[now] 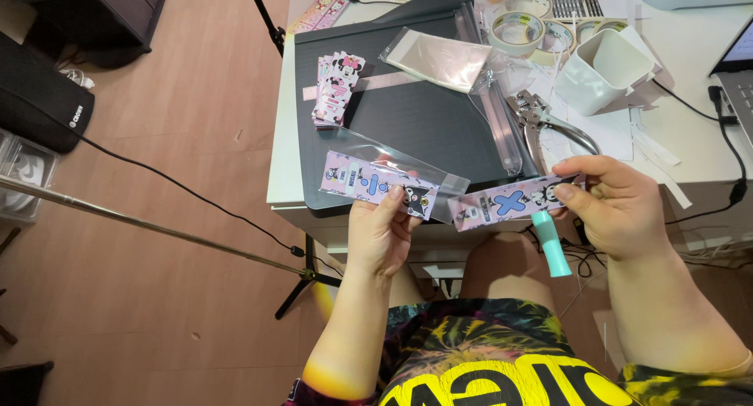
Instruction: The person places small rectangular items with Hello Kitty and Kuromi designs into clear plastic sleeves. They handle the items one at a time, align them, and insert them into the sleeves on a desk workspace.
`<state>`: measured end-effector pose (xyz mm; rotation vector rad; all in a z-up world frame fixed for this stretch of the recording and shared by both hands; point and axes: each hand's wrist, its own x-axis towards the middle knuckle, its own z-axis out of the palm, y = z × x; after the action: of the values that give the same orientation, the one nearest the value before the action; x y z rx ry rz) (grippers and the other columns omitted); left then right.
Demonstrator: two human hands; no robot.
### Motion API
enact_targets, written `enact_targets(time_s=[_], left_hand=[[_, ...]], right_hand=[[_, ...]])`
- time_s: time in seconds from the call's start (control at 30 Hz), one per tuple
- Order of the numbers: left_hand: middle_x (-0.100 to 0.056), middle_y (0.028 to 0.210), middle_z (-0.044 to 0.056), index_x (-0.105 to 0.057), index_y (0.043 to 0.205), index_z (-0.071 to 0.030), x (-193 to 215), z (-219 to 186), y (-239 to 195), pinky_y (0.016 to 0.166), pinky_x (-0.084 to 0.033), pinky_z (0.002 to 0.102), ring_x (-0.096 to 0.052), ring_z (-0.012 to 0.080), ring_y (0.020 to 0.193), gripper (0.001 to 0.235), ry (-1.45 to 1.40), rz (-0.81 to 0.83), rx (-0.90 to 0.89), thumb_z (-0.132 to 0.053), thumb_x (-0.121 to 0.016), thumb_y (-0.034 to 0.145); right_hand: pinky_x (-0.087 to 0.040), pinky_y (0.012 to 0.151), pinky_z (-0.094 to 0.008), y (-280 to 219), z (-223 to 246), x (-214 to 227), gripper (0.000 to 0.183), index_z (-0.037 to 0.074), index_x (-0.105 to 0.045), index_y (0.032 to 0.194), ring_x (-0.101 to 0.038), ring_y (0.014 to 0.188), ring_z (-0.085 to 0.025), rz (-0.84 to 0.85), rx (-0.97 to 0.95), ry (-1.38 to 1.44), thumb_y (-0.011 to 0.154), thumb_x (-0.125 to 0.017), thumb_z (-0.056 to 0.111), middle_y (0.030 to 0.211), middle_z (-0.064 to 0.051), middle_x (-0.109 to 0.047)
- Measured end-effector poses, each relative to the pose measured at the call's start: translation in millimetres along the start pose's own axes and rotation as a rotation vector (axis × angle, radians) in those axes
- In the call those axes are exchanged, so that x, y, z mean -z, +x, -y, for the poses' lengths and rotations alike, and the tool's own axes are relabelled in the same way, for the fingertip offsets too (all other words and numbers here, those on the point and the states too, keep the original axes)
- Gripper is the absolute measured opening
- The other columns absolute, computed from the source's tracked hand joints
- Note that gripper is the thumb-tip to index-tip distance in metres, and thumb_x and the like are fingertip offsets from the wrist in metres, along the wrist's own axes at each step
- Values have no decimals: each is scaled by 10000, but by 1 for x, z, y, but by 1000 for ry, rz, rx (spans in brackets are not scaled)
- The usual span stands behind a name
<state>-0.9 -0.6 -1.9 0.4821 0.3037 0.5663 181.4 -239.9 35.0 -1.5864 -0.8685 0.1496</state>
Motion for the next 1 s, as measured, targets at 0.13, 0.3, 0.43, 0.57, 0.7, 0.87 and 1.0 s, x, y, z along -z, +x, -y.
enact_targets(time_s=[0.13,0.3,0.43,0.57,0.7,0.87,1.0], left_hand=[[-704,1160,189,-494,1479,-169,2,-3,0,488,-637,262,-726,193,733,610,-100,40,37,-33,-681,915],[-714,1189,224,-617,1314,-35,14,1,12,710,-666,391,-726,319,1019,353,-394,-181,293,-98,-644,968],[-704,1239,170,-610,1344,-50,13,4,13,806,-652,399,-705,273,1089,368,-458,-99,307,-110,-631,982],[-680,1194,238,-522,1468,-134,0,4,7,568,-659,377,-719,288,932,494,-316,-55,249,-155,-616,983],[-669,1187,308,-472,1503,-85,-8,4,2,830,-639,435,-697,318,1063,534,-245,-12,141,-78,-591,982],[-739,1045,225,-567,1375,-52,-26,3,-7,758,-615,373,-717,257,944,494,82,-85,22,-161,-690,909],[-743,979,238,-593,1305,-17,-25,5,-9,720,-619,387,-725,283,890,427,126,-71,3,-168,-691,917]], right_hand=[[-533,753,-180,0,-1,3,277,-53,-649,1201,-641,793,-123,-41,21,-15,931,-709,-37,1067,-152,-699],[-405,659,-142,-7,6,-6,270,-43,-667,1199,-534,704,-58,-210,52,-41,948,-744,17,894,-67,-627],[-606,623,-257,-15,24,-19,278,-120,-610,1218,-686,663,-242,-208,76,36,963,-695,-48,885,-224,-650],[-538,589,-176,-15,39,-22,294,-104,-640,1221,-673,633,-164,-159,57,-14,948,-708,-18,823,-167,-666],[-565,571,-178,-11,50,-25,332,-62,-645,1277,-629,560,-141,-163,-105,38,956,-688,8,789,-150,-644],[-577,511,-196,-3,40,-25,295,5,-663,1253,-593,503,-150,-208,-178,96,960,-678,40,681,-55,-546],[-559,545,-182,-8,29,-25,266,-21,-643,1255,-606,543,-116,-243,-99,112,993,-674,8,700,-59,-573]])
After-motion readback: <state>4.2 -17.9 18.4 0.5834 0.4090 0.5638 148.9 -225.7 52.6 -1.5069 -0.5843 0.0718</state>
